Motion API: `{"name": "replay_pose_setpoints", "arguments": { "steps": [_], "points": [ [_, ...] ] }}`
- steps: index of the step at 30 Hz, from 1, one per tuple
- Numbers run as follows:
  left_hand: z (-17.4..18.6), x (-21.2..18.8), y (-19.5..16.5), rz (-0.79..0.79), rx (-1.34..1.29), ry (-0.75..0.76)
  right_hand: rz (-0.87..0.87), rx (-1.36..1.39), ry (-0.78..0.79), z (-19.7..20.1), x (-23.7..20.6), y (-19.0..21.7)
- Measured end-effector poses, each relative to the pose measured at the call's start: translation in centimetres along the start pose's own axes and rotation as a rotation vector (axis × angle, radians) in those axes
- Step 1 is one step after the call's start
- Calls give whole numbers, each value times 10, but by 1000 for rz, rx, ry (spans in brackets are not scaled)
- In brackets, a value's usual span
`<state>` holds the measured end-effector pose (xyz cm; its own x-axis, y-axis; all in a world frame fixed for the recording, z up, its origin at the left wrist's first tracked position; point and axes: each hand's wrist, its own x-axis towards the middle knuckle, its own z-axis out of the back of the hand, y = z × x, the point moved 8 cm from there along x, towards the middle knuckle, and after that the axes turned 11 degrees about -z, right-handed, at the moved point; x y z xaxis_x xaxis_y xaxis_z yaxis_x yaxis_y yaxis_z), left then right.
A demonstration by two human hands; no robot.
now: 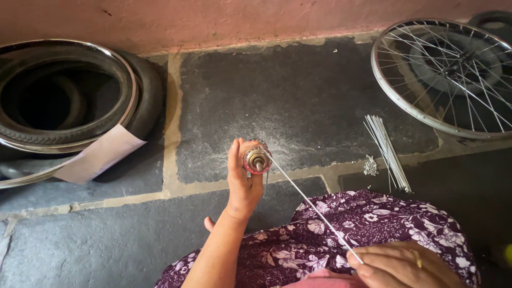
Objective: The person sits on the floor and assembles a bicycle wheel by inserting spokes into the hub and then into the rim. They handle a bundle of spokes, a hub, and a rim, threading each spoke through the hub flange and then into the rim holes.
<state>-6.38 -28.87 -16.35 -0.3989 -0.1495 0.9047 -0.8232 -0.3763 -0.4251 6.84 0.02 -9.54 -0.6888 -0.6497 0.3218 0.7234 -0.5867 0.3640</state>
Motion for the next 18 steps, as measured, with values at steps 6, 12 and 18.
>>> {"name": "replay_pose_setpoints", "arguments": {
  "steps": [6,12,18],
  "points": [
    [2,-2,1,-2,45,23,41,60,11,-10,-5,-9],
    [1,-2,4,26,2,46,42,107,26,-21,-2,-10],
    [-2,7,-11,-100,97,111,16,4,-85,-8,1,1]
  ]
}}
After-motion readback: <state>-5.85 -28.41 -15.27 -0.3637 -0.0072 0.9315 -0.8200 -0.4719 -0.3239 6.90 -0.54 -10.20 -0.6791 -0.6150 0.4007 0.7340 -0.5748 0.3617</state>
